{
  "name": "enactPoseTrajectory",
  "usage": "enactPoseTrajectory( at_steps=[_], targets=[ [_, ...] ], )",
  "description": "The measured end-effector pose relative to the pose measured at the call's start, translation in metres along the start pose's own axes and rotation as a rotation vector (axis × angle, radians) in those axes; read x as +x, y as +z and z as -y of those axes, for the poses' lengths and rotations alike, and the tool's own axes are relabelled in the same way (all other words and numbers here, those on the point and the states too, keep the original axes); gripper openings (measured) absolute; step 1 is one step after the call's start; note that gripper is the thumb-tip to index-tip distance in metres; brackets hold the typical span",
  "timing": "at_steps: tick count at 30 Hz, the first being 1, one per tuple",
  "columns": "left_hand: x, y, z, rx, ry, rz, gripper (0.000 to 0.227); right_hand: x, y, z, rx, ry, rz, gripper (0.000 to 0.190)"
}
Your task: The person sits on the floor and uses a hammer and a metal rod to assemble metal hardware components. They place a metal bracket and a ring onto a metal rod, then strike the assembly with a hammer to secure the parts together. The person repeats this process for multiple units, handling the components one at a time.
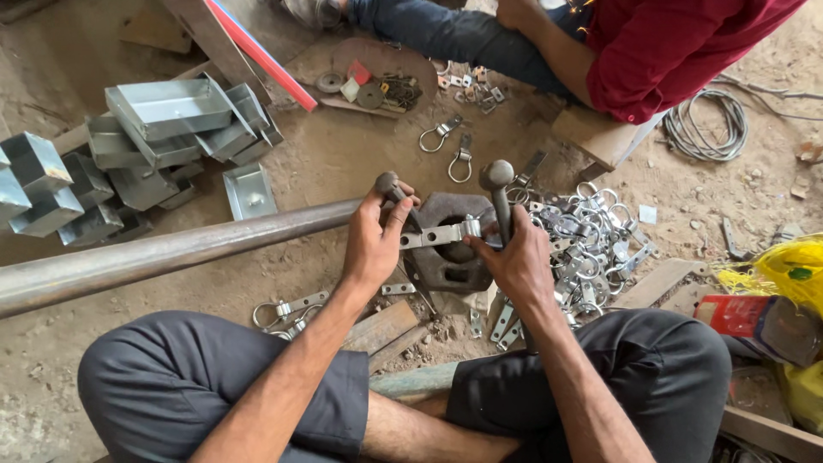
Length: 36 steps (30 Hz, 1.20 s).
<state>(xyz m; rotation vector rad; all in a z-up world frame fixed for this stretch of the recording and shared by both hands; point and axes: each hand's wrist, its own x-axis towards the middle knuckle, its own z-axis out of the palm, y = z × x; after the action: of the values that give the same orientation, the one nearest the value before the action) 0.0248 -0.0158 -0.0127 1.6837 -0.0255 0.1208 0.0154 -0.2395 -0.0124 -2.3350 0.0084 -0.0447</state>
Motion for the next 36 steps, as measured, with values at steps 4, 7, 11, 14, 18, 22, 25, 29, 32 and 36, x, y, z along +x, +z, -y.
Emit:
enactPoseTrajectory(
  at_steps=[4, 7, 11, 14, 18, 22, 25, 29, 32, 36],
  targets=[
    [-0.001, 0.0, -0.005, 0.095, 0.056, 0.022, 0.026, 0.004, 0.003, 0.0, 0.018, 0.059, 0.061, 0.039],
    [-0.003, -0.002, -0.007, 0.15, 0.066, 0.019, 0.029, 0.002, 0.004, -0.005, 0.023, 0.091, 0.064, 0.04],
    [-0.002, -0.003, -0.007, 0.174, 0.072, 0.023, 0.031, 0.002, 0.006, -0.007, 0.019, 0.086, 0.056, 0.041],
    [-0.003, -0.001, -0.004, 0.202, 0.035, 0.035, 0.031, 0.002, 0.005, -0.009, 0.01, 0.074, 0.052, 0.042],
    [-0.004, 0.0, 0.001, 0.238, 0.056, 0.032, 0.034, 0.001, 0.006, -0.009, 0.023, 0.059, 0.059, 0.042],
    [-0.003, 0.0, 0.003, 0.206, 0.068, 0.028, 0.039, 0.001, 0.006, -0.007, -0.001, 0.051, 0.05, 0.041],
    [-0.002, 0.001, 0.005, 0.229, 0.05, 0.034, 0.038, 0.0, 0.004, -0.005, 0.027, 0.055, 0.057, 0.042],
    [-0.001, 0.003, 0.009, 0.293, 0.097, 0.046, 0.039, 0.0, 0.003, -0.003, 0.023, 0.039, 0.041, 0.042],
    [-0.001, 0.007, 0.015, 0.322, 0.048, 0.084, 0.036, -0.001, 0.005, -0.005, 0.041, 0.048, 0.035, 0.041],
    [-0.004, 0.006, 0.021, 0.333, 0.165, 0.051, 0.032, 0.002, 0.01, -0.013, -0.026, 0.086, 0.028, 0.044]
  ],
)
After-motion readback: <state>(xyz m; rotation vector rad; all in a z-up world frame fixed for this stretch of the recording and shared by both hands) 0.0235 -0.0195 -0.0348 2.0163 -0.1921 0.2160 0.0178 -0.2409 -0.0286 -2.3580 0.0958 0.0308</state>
